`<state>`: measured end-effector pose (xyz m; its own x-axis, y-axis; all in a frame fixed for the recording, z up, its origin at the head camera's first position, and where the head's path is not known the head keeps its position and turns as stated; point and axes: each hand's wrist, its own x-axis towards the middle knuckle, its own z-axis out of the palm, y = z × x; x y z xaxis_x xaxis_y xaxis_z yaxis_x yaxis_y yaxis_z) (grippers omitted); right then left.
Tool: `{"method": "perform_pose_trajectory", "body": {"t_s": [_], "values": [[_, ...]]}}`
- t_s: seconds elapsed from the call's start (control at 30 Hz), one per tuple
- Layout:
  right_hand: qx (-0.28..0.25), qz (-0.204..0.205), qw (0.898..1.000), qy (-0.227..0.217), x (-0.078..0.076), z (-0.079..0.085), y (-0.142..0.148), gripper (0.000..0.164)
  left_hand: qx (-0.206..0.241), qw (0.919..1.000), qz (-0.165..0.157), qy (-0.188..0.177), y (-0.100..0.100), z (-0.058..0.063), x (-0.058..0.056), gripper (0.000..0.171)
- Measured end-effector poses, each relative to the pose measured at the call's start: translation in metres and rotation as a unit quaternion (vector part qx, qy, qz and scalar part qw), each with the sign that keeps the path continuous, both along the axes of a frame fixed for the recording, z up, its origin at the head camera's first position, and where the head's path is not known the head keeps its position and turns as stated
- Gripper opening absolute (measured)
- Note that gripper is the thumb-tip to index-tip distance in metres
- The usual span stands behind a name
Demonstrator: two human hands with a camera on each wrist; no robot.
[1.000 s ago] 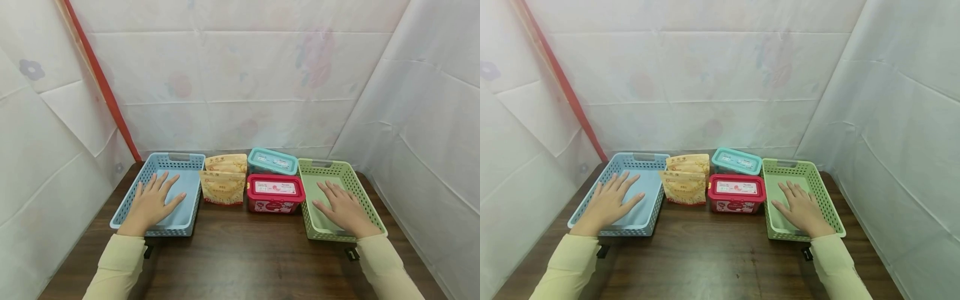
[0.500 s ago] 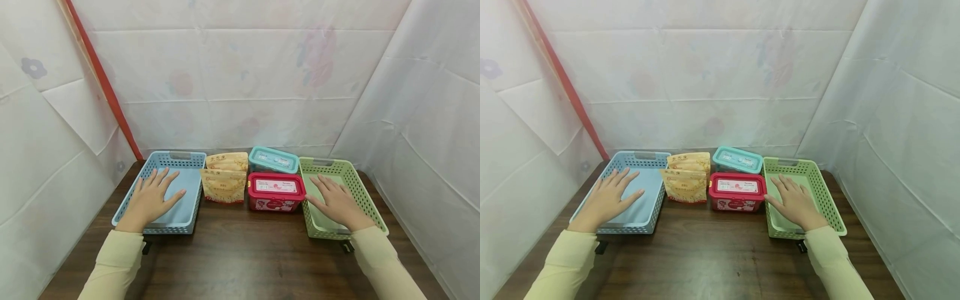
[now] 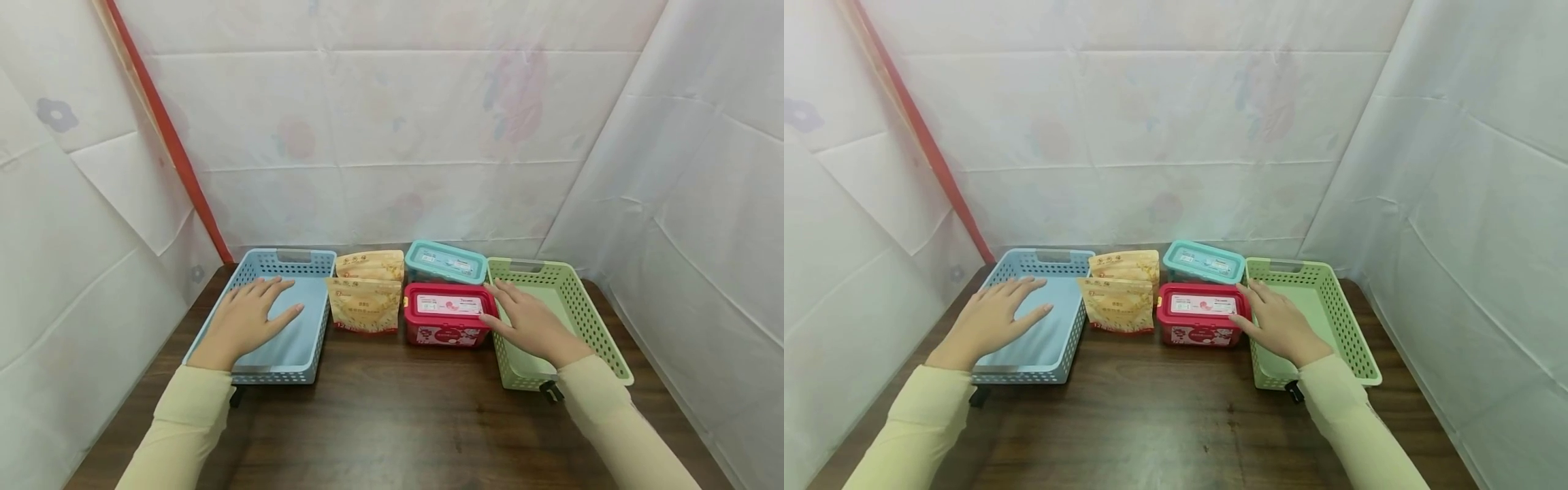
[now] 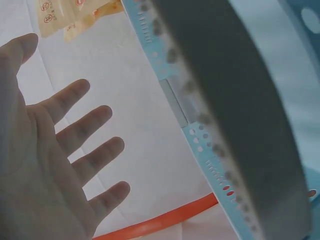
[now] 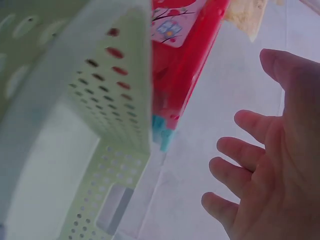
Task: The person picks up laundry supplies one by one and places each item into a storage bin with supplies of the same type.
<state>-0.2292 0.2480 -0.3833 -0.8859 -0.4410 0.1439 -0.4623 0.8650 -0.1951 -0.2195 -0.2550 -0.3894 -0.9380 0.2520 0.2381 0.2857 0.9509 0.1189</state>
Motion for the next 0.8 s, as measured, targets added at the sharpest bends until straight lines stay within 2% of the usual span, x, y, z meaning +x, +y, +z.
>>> {"method": "perform_pose_trajectory", "body": {"t_s": [0.27, 0.4, 0.6, 0.8], "values": [[-0.030, 0.019, 0.999, -0.018, -0.007, 0.004, -0.016, 0.071, -0.001, 1.0000, 0.003, 0.004, 0.005, 0.005, -0.010, 0.069], [-0.045, 0.037, 0.998, -0.023, -0.009, 0.009, -0.026, 0.067, 0.013, 0.9999, -0.005, 0.003, 0.007, 0.007, -0.016, 0.070], [-0.041, 0.064, 0.997, -0.012, -0.015, 0.012, -0.043, 0.059, 0.025, 0.9987, -0.039, 0.021, 0.009, 0.008, -0.023, 0.055], [-0.036, 0.083, 0.996, -0.011, -0.022, 0.013, -0.063, 0.051, 0.077, 0.9953, -0.059, -0.004, 0.015, 0.009, -0.033, 0.042]]}}
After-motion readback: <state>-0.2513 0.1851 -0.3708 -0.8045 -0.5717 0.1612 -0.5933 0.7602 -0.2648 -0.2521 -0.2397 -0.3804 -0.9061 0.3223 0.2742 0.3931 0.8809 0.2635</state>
